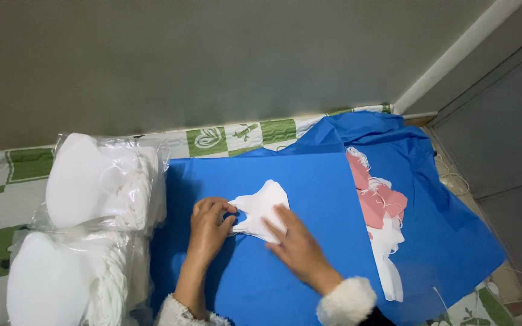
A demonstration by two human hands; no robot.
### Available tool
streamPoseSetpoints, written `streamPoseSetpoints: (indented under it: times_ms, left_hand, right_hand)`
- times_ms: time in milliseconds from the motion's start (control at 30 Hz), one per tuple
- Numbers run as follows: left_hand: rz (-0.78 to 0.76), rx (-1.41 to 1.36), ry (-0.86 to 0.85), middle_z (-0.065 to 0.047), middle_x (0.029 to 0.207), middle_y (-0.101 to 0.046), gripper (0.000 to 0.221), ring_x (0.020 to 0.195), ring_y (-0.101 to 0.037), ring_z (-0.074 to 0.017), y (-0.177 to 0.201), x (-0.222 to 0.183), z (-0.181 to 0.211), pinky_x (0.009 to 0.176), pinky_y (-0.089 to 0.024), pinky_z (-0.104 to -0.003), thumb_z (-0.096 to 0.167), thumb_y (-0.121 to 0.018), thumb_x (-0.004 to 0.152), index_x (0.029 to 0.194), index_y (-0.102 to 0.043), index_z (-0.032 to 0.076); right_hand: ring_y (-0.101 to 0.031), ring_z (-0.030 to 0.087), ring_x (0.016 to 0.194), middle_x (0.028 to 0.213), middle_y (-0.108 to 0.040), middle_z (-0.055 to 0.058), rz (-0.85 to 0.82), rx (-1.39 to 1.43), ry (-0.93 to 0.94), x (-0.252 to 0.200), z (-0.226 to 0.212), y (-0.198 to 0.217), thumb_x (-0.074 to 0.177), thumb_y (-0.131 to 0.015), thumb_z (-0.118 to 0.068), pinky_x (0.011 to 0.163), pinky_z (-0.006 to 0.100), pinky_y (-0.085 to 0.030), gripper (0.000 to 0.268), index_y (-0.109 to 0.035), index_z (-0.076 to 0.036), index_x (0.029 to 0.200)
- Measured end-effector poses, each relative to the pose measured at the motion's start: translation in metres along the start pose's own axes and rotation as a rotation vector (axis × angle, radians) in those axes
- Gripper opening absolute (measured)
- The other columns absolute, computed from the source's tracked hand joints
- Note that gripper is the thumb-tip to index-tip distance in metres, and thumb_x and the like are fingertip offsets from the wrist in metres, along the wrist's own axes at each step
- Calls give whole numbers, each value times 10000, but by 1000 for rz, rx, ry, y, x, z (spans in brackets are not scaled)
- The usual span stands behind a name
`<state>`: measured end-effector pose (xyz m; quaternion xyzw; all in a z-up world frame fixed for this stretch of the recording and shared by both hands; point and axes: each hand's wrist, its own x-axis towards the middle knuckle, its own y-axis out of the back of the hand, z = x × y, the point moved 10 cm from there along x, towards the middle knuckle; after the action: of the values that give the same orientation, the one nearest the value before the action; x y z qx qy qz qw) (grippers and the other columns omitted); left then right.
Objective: The person is picking up individual white face masks from a pile, inspecting them, and placing them into a clear plastic bag.
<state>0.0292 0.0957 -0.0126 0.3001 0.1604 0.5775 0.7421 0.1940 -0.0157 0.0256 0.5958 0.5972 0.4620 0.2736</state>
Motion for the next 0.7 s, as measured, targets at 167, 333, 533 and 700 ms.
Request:
streamPoseSetpoints:
  times_ms: [167, 333, 533, 700]
  left_hand:
    - [-36, -67, 94, 5, 1160, -702, 155, 1213, -537, -226, 1, 0, -4, 1085, -385, -392, 104, -795, 750, 877, -725, 157]
    - [13, -107, 60, -43, 1206, -667, 388, 1184, -574, -240, 8, 1, 2, 1008, -472, -380, 112, -776, 784, 1158, -680, 151]
    - [54, 55, -217, 1, 1338, -636, 461, 1267, -522, -226, 4, -3, 44, 1070, -338, -438, 269, -776, 824, 1265, -687, 166]
    - [88, 233, -354, -32, 1358, -622, 514, 1356, -458, -314, 2, -14, 75, 1134, -272, -505, 330, -765, 828, 1293, -652, 144]
  right_hand:
    - [-334, 289, 1506, 1587, -430, 82, 129, 20, -379, -63, 109, 54, 949, -615, -297, 1201, 457, -298, 491, -554, -201, 1426]
    - [-507, 335, 1346, 1484, -527, 161, 256, 7, -1082, -200, 233, 96, 978, -609, -289, 1097, 457, -422, 480, -590, -112, 1424]
    - [-636, 314, 939, 1067, -728, 183, 243, 227, -1343, -378, 320, 10, 919, -658, -311, 858, 392, -484, 451, -707, 6, 1236]
    - [-657, 346, 1124, 1291, -691, 207, 240, 150, -1362, -375, 306, 12, 946, -636, -320, 963, 414, -495, 544, -630, 12, 1376]
